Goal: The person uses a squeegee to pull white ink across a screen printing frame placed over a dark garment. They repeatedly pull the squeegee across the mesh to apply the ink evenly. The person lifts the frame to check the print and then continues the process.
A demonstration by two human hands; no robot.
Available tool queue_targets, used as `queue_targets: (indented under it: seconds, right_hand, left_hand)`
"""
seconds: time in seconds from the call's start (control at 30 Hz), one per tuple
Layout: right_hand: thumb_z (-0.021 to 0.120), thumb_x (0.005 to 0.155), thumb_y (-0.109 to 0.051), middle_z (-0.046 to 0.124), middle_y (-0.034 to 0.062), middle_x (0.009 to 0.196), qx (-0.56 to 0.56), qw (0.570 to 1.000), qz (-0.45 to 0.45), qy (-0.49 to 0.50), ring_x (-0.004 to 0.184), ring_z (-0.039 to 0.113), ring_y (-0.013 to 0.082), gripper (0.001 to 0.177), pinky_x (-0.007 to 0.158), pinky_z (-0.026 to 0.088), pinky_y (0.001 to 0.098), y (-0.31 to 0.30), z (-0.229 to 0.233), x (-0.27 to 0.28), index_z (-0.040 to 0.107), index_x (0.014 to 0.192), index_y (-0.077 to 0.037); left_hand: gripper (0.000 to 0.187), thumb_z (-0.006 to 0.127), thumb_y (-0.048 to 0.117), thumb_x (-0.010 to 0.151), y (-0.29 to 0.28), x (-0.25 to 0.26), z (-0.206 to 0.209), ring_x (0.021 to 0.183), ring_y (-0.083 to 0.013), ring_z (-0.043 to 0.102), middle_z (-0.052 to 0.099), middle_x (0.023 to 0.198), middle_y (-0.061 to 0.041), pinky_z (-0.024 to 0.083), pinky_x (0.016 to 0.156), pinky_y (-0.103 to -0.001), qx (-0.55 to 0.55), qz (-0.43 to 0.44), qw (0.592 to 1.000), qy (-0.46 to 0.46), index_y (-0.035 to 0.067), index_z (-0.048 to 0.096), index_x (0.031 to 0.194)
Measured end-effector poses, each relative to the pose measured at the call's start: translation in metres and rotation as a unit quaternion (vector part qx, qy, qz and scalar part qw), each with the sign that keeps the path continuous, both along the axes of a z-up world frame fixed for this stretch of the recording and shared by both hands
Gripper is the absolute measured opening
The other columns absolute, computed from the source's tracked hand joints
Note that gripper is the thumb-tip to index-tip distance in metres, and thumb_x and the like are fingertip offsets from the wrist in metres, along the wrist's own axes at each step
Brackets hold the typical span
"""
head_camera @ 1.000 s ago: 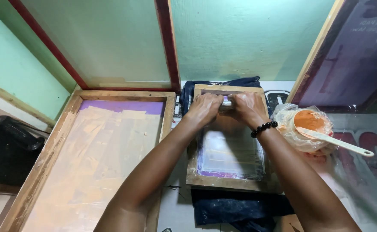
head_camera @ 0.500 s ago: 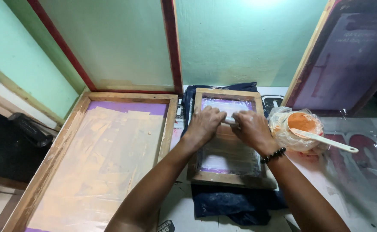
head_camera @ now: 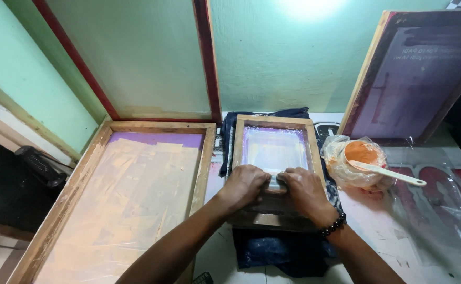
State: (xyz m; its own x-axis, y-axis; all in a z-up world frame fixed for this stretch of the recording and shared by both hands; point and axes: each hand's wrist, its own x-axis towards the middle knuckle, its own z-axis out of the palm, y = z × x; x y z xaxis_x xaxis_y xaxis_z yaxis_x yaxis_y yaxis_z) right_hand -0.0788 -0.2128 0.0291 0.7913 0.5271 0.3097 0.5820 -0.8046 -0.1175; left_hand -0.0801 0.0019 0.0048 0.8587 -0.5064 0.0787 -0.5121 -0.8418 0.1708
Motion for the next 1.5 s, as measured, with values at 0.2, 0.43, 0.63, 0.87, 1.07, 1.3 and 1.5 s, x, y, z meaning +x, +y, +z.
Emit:
queue_targets:
  seconds: [0.2, 0.43, 0.63, 0.87, 1.07, 1.3, 1.5]
  right_hand:
    - [0.073, 0.069, -0.023, 0.069, 0.0061, 0.074, 0.041, 0.995, -0.038, -0.082, 0.074, 0.071, 0.0345, 0.022, 0.063, 0.059, 0.0529, 0.0, -0.008, 0.056, 0.077, 0.09, -0.019]
    - [0.075, 0.072, -0.027, 0.072, 0.0018, 0.078, 0.062, 0.993, -0.023, -0.102, 0.08, 0.073, 0.03, 0.017, 0.068, 0.061, 0.0453, 0.007, -0.082, 0.148, 0.077, 0.087, -0.02]
    - [0.07, 0.075, -0.022, 0.07, 0.0108, 0.074, 0.05, 0.997, 0.029, -0.045, 0.075, 0.071, 0.0368, 0.014, 0.063, 0.059, 0.0502, 0.005, -0.054, 0.056, 0.074, 0.086, -0.015]
    - [0.078, 0.073, -0.028, 0.075, 0.0107, 0.08, -0.041, 0.993, -0.02, 0.105, 0.084, 0.075, 0.0367, 0.019, 0.075, 0.062, 0.0496, 0.001, 0.02, 0.039, 0.077, 0.088, -0.016]
    - [0.075, 0.077, -0.046, 0.076, 0.0132, 0.087, -0.071, 0.992, -0.067, 0.081, 0.091, 0.075, 0.0389, 0.036, 0.079, 0.059, 0.0524, 0.018, 0.013, 0.138, 0.075, 0.096, -0.016]
    - [0.077, 0.077, -0.045, 0.078, 0.0124, 0.09, -0.115, 0.986, -0.064, 0.101, 0.094, 0.076, 0.036, 0.034, 0.086, 0.062, 0.0498, 0.026, 0.01, 0.109, 0.079, 0.098, -0.019]
    - [0.081, 0.074, -0.022, 0.078, 0.0152, 0.084, -0.067, 0.99, -0.038, 0.121, 0.09, 0.077, 0.0393, 0.02, 0.08, 0.063, 0.0517, 0.007, 0.022, 0.048, 0.079, 0.092, -0.013]
  left_hand:
    - [0.024, 0.079, 0.031, 0.08, 0.009, 0.054, 0.016, 0.096, -0.0231, 0.071, 0.072, 0.088, 0.004, 0.06, 0.075, -0.042, 0.002, 0.035, 0.992, -0.118, 0.024, 0.064, 0.098]
    - [0.022, 0.077, 0.026, 0.08, 0.018, 0.133, -0.061, 0.09, -0.022, 0.07, 0.07, 0.086, 0.005, 0.058, 0.072, -0.04, 0.01, 0.046, 0.982, -0.184, 0.025, 0.064, 0.099]
    - [0.038, 0.085, 0.024, 0.062, 0.012, 0.057, -0.06, 0.075, -0.0231, 0.073, 0.071, 0.077, 0.001, 0.061, 0.057, -0.04, 0.044, -0.013, 0.987, -0.156, 0.023, 0.067, 0.095]
    - [0.019, 0.059, 0.025, 0.083, 0.011, 0.022, 0.038, 0.079, -0.037, 0.073, 0.073, 0.074, -0.009, 0.06, 0.065, -0.054, -0.172, 0.019, 0.982, 0.074, 0.013, 0.071, 0.09]
    - [0.022, 0.067, 0.014, 0.08, 0.017, 0.136, -0.006, 0.094, -0.0337, 0.071, 0.071, 0.091, -0.008, 0.059, 0.073, -0.053, -0.03, 0.011, 0.991, -0.131, 0.014, 0.064, 0.102]
    - [0.017, 0.056, 0.014, 0.093, 0.017, 0.075, 0.027, 0.083, -0.0387, 0.071, 0.072, 0.079, -0.016, 0.057, 0.069, -0.052, -0.042, -0.03, 0.99, -0.134, 0.005, 0.071, 0.09]
    - [0.019, 0.059, 0.02, 0.09, 0.013, 0.036, 0.029, 0.085, -0.0403, 0.072, 0.074, 0.081, -0.015, 0.056, 0.072, -0.058, -0.043, -0.054, 0.996, -0.062, 0.005, 0.07, 0.093]
